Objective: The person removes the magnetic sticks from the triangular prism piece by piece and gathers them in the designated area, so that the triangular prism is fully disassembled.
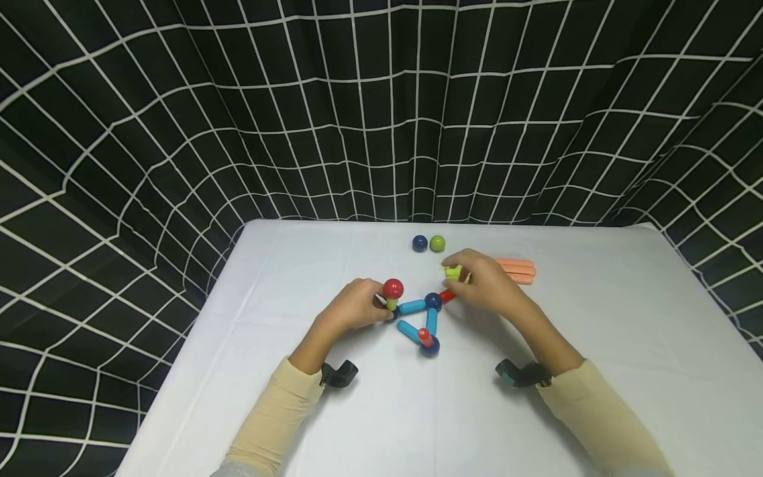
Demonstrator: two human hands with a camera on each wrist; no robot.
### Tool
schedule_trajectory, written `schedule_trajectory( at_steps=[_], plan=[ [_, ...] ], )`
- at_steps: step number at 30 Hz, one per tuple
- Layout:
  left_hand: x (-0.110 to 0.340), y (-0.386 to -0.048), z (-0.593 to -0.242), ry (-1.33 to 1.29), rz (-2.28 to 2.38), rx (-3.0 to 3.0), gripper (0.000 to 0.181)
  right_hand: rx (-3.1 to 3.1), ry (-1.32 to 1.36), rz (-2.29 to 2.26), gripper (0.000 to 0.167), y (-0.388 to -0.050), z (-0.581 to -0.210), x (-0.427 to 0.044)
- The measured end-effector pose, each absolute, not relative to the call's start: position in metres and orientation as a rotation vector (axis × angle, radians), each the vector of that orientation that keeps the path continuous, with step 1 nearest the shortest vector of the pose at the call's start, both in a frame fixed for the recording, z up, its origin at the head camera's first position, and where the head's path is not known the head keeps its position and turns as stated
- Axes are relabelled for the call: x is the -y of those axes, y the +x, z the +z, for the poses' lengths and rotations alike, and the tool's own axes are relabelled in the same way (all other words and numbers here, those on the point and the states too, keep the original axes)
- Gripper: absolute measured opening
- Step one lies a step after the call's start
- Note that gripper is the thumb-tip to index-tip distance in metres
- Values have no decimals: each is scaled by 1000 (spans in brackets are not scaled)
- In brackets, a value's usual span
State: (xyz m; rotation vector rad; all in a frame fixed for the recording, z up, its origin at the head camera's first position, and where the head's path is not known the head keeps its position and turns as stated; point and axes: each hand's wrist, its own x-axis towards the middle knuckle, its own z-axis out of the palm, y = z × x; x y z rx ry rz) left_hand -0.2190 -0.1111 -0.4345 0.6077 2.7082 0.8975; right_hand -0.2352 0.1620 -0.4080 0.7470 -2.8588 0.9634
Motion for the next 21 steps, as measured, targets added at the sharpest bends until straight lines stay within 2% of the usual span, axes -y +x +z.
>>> schedule_trajectory(
  at_steps=[4, 9, 14, 21],
  plan=[
    [111, -220, -435, 639, 892, -2720, 22, 2834, 992, 1047, 43, -225, -396, -128],
    [113, -220, -435, 706, 891, -2726, 17, 2742, 1176, 1141, 46, -220, -400, -95],
    [113, -220, -434, 714, 872, -2735, 9, 2681, 1133, 1152, 37, -215, -405, -76],
    [114, -220, -432, 707, 857, -2744, 13, 2688, 1060, 1257, 26, -212, -407, -70]
  ],
)
